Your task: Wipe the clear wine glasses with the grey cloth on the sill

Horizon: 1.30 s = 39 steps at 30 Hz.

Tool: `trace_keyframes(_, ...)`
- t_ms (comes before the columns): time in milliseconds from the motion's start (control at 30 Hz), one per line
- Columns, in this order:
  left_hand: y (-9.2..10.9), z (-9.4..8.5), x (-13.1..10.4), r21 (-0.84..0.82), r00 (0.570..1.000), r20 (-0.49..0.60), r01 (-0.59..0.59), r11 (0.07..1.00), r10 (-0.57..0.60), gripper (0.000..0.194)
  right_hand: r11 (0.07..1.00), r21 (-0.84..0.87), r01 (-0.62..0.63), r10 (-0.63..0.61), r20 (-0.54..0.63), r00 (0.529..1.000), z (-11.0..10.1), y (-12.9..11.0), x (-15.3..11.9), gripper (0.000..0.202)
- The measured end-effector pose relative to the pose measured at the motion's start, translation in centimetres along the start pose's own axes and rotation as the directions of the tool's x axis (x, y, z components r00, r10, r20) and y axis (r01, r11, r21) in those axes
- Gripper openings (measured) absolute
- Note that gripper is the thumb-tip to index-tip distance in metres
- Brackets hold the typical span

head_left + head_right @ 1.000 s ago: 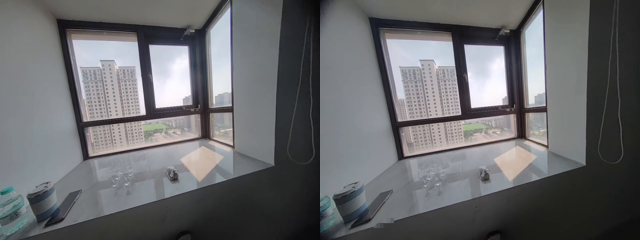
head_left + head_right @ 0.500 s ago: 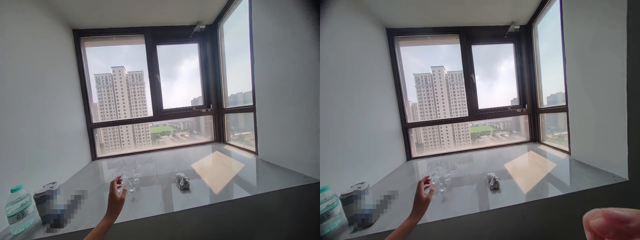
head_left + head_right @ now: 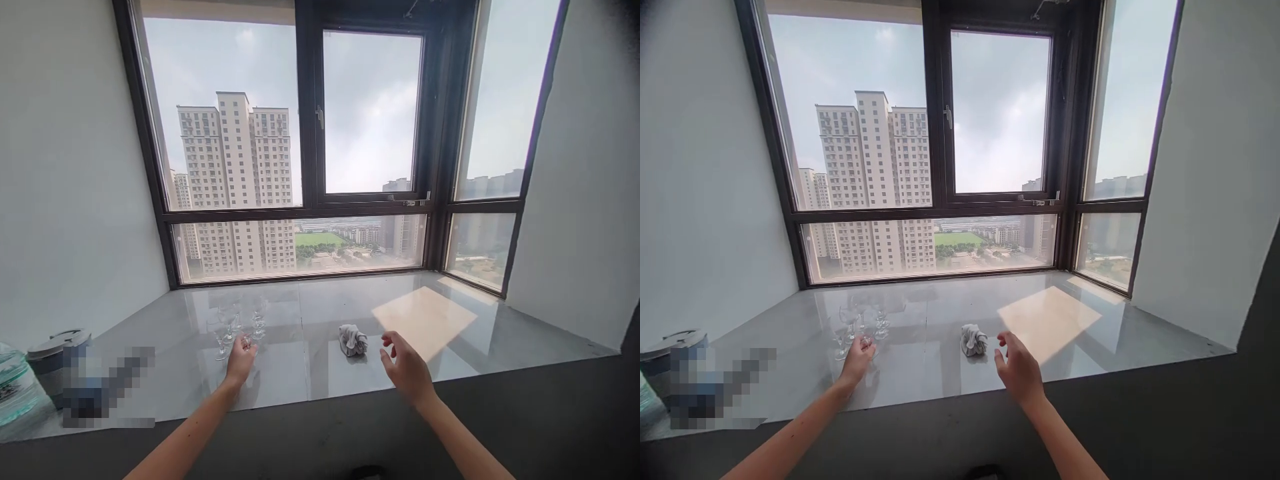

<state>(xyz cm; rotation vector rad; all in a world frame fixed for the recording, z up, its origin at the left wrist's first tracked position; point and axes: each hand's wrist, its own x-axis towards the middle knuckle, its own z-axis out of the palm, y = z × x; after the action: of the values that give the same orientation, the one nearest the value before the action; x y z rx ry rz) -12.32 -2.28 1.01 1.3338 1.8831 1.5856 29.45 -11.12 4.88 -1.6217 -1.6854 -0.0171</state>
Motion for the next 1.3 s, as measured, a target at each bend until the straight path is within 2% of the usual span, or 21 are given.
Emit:
trace_keyframes(133,0.0,1.2,-1.3,-0.007,0.999,0.041,-0.022,1.000,0.022,0.032,0.999,-0.054,0.009,-0.004,0.083,0.997,2.4,-1.2,1.9,0.037)
trace_keyframes(233,0.9,3.2,-3.1,-0.010,0.979,0.113,-0.170,0.985,0.170,0.031,0.995,-0.092,0.032,-0.020,0.134,0.991,4.6,-2.4,2.9,0.052)
trace_keyframes(300,2.2,5.4,-4.1,-0.016,0.918,0.207,-0.342,0.940,0.337,0.031,0.993,-0.107,0.055,-0.035,0.175,0.984,6.0,-3.1,3.2,0.055)
trace_keyframes(367,4.1,8.1,-5.0,-0.020,0.831,0.288,-0.492,0.871,0.476,0.031,0.990,-0.122,0.072,-0.045,0.214,0.976,6.9,-3.5,3.3,0.050)
trace_keyframes(433,6.2,10.8,-5.6,-0.016,0.752,0.320,-0.604,0.797,0.576,0.031,0.988,-0.140,0.072,-0.036,0.239,0.970,7.3,-3.7,3.4,0.043)
trace_keyframes(467,7.0,12.1,-5.9,0.005,0.728,0.314,-0.642,0.766,0.609,0.031,0.987,-0.149,0.065,-0.027,0.246,0.969,7.4,-3.7,3.4,0.039)
trace_keyframes(500,7.6,13.1,-6.0,0.007,0.722,0.320,-0.650,0.760,0.614,0.030,0.986,-0.158,0.056,-0.015,0.250,0.968,7.4,-3.6,3.4,0.037)
trace_keyframes(600,8.2,15.1,-6.2,0.029,0.746,0.313,-0.626,0.779,0.588,0.033,0.985,-0.171,0.034,0.011,0.257,0.966,7.5,-3.1,3.5,0.038)
trace_keyframes(700,7.5,15.5,-6.1,0.074,0.782,0.299,-0.590,0.804,0.547,0.034,0.986,-0.166,0.007,0.038,0.267,0.963,8.0,-2.9,3.7,0.045)
trace_keyframes(800,7.2,15.3,-6.1,0.115,0.793,0.293,-0.583,0.804,0.534,0.033,0.992,-0.127,-0.009,0.043,0.267,0.963,8.5,-3.0,3.8,0.030)
trace_keyframes(900,7.3,15.4,-6.2,0.152,0.778,0.297,-0.611,0.777,0.553,0.033,0.998,-0.054,-0.025,0.037,0.230,0.973,8.9,-3.0,4.2,0.018)
trace_keyframes(1133,7.5,16.5,-6.0,0.223,0.680,0.351,-0.729,0.647,0.644,0.034,0.974,0.214,-0.080,0.083,-0.005,0.997,10.8,-1.6,5.1,0.024)
trace_keyframes(1200,7.4,16.8,-5.8,0.243,0.677,0.345,-0.734,0.635,0.651,0.036,0.957,0.287,-0.037,0.056,-0.061,0.997,11.2,-1.4,4.8,0.028)
trace_keyframes(1300,7.1,17.0,-5.5,0.299,0.704,0.312,-0.710,0.637,0.638,0.038,0.928,0.365,0.080,-0.042,-0.109,0.993,11.4,-1.6,4.0,0.032)
